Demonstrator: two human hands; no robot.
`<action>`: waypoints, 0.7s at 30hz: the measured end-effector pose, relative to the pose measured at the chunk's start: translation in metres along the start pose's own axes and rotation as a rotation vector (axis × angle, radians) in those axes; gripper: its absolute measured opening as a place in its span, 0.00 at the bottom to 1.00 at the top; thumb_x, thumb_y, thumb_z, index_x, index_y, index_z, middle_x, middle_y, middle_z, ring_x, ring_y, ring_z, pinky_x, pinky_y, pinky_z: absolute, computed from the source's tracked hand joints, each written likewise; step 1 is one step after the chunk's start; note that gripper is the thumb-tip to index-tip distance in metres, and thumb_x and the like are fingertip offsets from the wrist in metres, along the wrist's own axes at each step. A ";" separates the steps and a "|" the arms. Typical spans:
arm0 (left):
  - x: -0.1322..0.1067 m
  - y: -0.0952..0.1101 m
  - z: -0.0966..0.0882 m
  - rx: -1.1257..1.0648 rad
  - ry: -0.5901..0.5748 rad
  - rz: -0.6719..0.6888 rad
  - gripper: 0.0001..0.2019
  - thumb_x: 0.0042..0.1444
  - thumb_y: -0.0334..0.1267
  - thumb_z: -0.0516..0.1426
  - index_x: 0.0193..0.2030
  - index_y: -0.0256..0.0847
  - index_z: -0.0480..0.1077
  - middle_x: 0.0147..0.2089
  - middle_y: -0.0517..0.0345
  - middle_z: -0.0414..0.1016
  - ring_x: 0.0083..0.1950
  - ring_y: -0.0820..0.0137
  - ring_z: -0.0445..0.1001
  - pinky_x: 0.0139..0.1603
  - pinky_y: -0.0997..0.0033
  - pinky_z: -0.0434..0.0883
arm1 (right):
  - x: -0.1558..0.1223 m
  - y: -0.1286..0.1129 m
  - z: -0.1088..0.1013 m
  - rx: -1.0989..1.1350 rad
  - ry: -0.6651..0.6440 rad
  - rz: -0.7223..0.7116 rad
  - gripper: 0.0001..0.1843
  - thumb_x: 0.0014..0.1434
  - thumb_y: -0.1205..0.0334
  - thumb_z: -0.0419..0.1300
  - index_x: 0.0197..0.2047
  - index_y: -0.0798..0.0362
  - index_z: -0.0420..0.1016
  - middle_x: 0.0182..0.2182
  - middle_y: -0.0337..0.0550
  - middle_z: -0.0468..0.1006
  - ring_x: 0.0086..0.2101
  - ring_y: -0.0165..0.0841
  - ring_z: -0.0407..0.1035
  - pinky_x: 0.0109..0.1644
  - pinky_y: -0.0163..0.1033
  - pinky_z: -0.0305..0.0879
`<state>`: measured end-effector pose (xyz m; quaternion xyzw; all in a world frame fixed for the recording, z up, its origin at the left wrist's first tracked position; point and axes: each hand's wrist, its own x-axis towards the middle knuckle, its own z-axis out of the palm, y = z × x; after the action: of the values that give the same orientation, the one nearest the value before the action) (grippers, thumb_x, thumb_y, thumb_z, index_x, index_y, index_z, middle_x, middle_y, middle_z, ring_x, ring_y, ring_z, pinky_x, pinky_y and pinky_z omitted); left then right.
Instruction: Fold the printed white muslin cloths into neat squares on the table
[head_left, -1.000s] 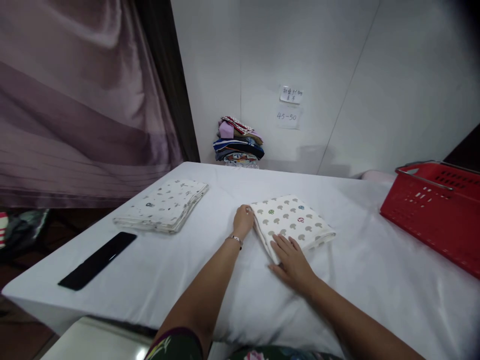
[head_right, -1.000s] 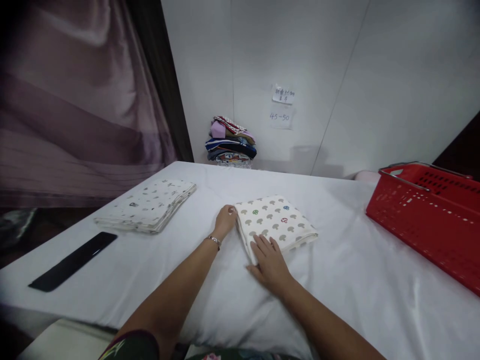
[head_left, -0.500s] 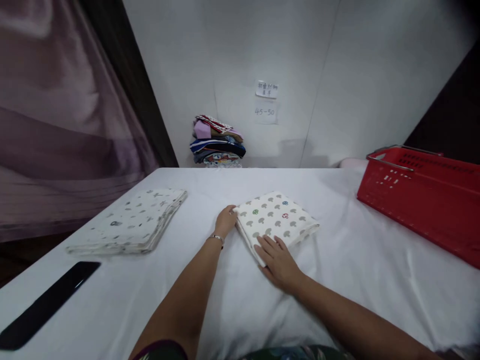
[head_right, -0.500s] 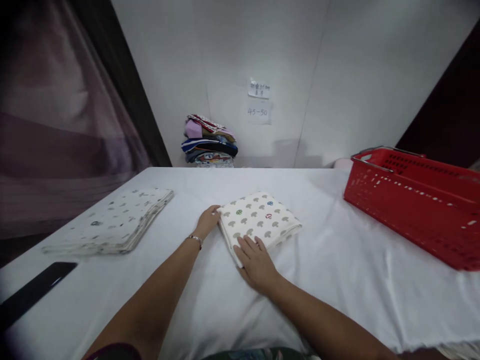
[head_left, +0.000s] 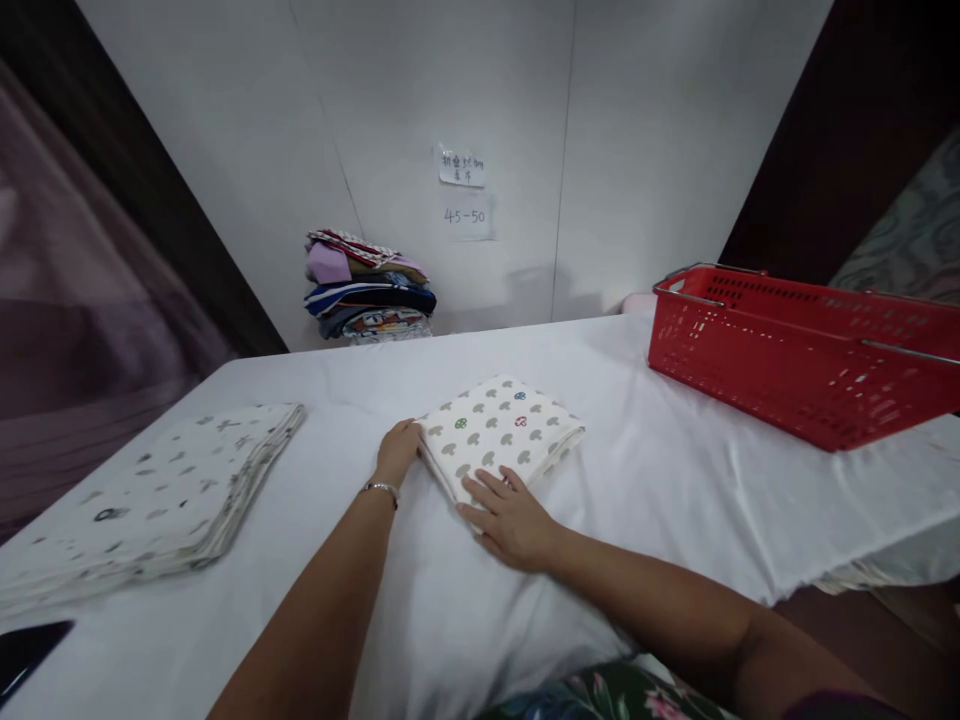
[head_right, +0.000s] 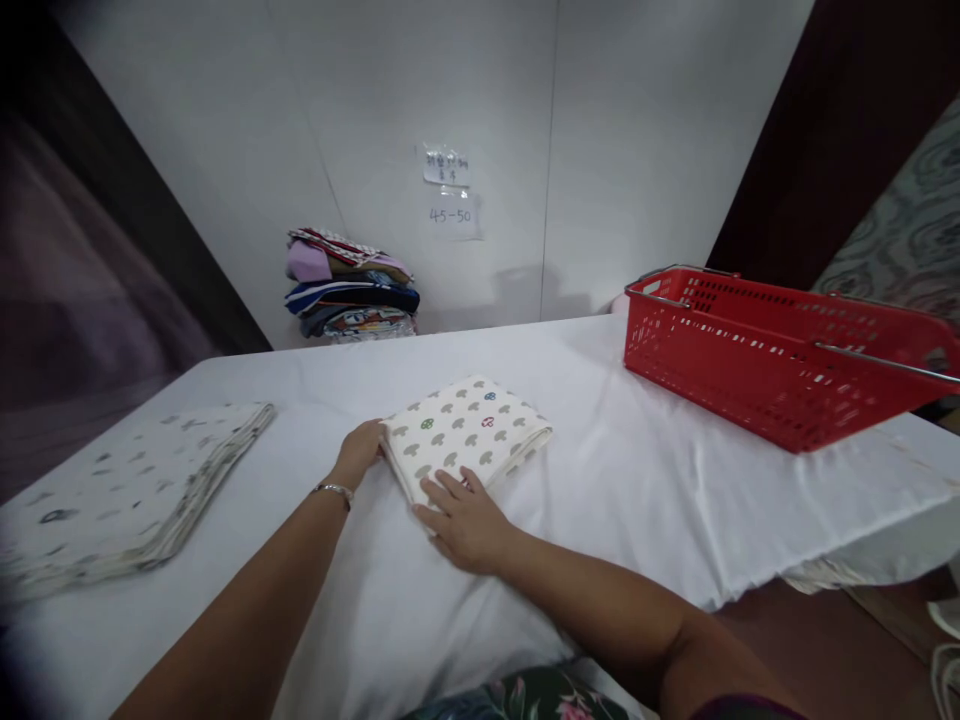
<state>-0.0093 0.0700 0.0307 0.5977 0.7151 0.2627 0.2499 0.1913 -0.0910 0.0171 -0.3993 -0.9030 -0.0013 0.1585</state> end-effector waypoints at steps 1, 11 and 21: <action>0.001 0.002 -0.001 0.005 -0.018 0.000 0.19 0.57 0.46 0.48 0.51 0.42 0.68 0.44 0.54 0.77 0.39 0.67 0.75 0.37 0.72 0.68 | 0.001 -0.001 0.001 0.003 0.013 0.004 0.24 0.64 0.55 0.48 0.62 0.49 0.58 0.64 0.50 0.54 0.63 0.43 0.45 0.62 0.56 0.40; -0.052 0.009 -0.009 0.124 -0.117 -0.029 0.20 0.48 0.49 0.56 0.45 0.38 0.69 0.44 0.48 0.76 0.43 0.60 0.74 0.38 0.70 0.65 | -0.056 0.046 -0.020 0.076 -0.005 -0.020 0.25 0.54 0.69 0.51 0.56 0.46 0.67 0.61 0.43 0.62 0.62 0.37 0.50 0.64 0.53 0.40; -0.132 0.007 0.010 0.091 -0.182 0.056 0.28 0.52 0.52 0.54 0.57 0.43 0.59 0.47 0.49 0.75 0.46 0.59 0.73 0.40 0.69 0.64 | -0.088 0.046 -0.054 0.140 0.054 0.188 0.14 0.58 0.65 0.51 0.45 0.46 0.73 0.55 0.44 0.70 0.56 0.39 0.60 0.64 0.56 0.44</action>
<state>0.0239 -0.0584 0.0338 0.6495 0.6837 0.1813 0.2791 0.2951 -0.1296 0.0375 -0.4700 -0.8549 0.0656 0.2098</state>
